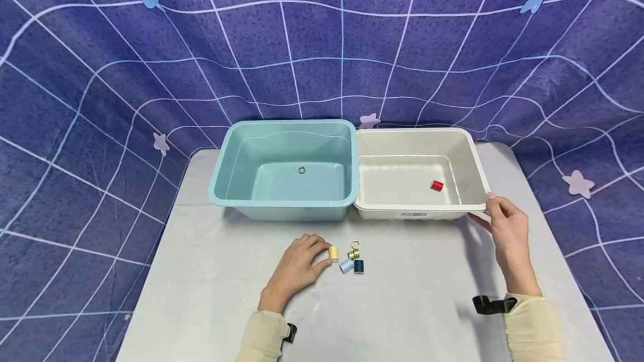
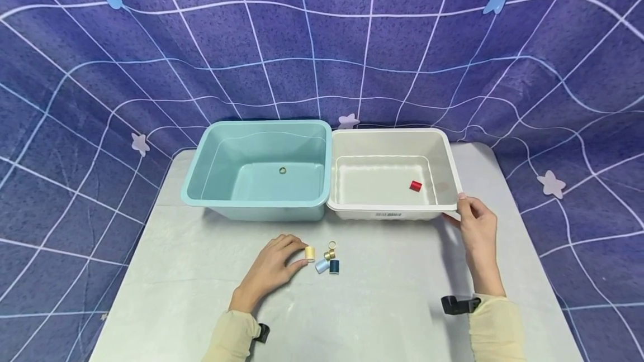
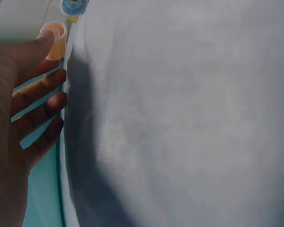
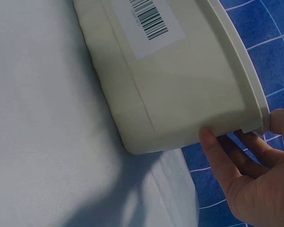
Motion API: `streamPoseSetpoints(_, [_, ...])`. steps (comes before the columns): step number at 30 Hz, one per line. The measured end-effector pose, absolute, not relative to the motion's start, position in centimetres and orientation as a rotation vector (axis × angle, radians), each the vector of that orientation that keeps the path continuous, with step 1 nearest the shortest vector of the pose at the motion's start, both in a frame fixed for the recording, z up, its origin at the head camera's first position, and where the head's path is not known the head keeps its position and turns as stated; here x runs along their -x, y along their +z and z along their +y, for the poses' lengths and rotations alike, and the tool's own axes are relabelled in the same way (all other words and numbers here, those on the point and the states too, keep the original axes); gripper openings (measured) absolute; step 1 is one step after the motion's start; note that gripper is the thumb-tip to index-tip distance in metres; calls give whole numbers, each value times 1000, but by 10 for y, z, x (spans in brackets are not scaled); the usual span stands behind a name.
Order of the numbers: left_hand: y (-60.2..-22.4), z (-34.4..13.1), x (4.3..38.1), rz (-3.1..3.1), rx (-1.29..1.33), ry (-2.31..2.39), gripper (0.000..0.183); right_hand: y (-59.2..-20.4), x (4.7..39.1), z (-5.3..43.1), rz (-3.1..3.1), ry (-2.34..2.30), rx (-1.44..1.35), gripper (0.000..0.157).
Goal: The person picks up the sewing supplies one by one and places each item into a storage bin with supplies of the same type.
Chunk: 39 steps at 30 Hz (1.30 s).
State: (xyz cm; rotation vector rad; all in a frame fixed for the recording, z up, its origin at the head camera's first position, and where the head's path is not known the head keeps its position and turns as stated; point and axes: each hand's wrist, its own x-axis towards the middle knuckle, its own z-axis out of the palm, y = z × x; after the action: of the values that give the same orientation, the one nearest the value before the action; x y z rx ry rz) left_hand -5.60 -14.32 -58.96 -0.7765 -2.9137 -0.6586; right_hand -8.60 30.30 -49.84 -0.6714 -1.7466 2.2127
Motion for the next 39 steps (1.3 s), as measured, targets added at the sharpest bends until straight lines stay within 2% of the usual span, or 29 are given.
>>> streamPoseSetpoints(8, [-572,-140,57,-2815,831,-633,33,-500,86,304,-1757,2216,642,19])
streamPoseSetpoints(19, [-525,-120,57,-2703,937,-713,38,-499,86,306,-1784,2205,634,20])
streamPoseSetpoints(39, [-455,-76,82,-2524,1187,-870,30,-482,86,324,-1739,2530,441,10])
